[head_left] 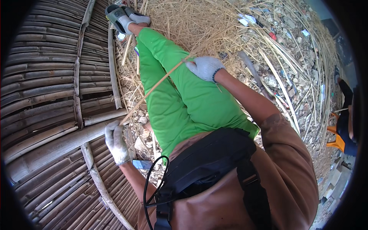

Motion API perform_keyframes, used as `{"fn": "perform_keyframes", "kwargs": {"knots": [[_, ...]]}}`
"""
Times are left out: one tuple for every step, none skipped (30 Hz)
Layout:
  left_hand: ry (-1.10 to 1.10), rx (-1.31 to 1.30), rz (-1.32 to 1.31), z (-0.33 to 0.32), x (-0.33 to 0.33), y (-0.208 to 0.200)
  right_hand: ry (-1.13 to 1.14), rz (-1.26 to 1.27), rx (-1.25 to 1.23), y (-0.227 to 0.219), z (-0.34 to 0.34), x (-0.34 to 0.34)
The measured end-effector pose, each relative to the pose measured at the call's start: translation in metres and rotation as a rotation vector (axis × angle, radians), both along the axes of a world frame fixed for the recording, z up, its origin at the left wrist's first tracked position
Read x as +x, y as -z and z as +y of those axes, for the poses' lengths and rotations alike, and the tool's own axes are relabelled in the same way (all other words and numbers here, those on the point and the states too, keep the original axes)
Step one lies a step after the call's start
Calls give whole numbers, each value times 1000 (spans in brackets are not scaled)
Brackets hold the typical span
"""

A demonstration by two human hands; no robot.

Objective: The person uses a small red knife to shave or thin a long bamboo strip while holding it against their leg, rotating the strip and repeating the shaving motion along its length.

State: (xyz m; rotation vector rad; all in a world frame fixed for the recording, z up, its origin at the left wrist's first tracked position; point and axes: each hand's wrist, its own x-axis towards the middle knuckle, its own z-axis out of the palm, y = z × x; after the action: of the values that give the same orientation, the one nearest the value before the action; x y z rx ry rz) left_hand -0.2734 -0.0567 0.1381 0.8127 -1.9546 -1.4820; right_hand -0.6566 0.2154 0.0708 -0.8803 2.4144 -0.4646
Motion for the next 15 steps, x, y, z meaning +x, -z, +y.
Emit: {"fn": "perform_keyframes", "kwargs": {"knots": [[59,-157,-92,7,-11,-1,-7,7,0,-2,0,1],[56,-118,-126,23,-30,-1,-7,15,3,-3,2,1],[98,-138,-127,36,-47,1,-16,23,-1,-6,-1,3],[147,-157,-127,47,-66,4,-12,15,18,-8,-1,3],[182,-209,-98,51,-82,14,-10,8,34,-11,-3,3],[214,-264,-72,53,-95,25,-17,15,27,-12,-7,4],[241,-293,-48,58,-111,32,-22,12,30,-11,-7,4],[273,-319,-24,66,-130,33,-21,9,36,-9,-5,4],[282,-259,-160,71,-141,30,-20,14,37,-8,-4,3],[271,-308,-172,73,-153,37,-18,20,27,-8,-4,4],[266,-309,-154,72,-157,40,-18,26,17,-8,-5,4],[257,-311,-136,70,-158,41,-25,33,13,-9,-8,4],[255,-309,-133,68,-155,43,-25,28,10,-8,-8,4],[257,-324,-99,65,-146,44,-18,17,8,-7,-6,5],[255,-339,-65,59,-136,44,-16,13,8,-6,-5,4]]}}
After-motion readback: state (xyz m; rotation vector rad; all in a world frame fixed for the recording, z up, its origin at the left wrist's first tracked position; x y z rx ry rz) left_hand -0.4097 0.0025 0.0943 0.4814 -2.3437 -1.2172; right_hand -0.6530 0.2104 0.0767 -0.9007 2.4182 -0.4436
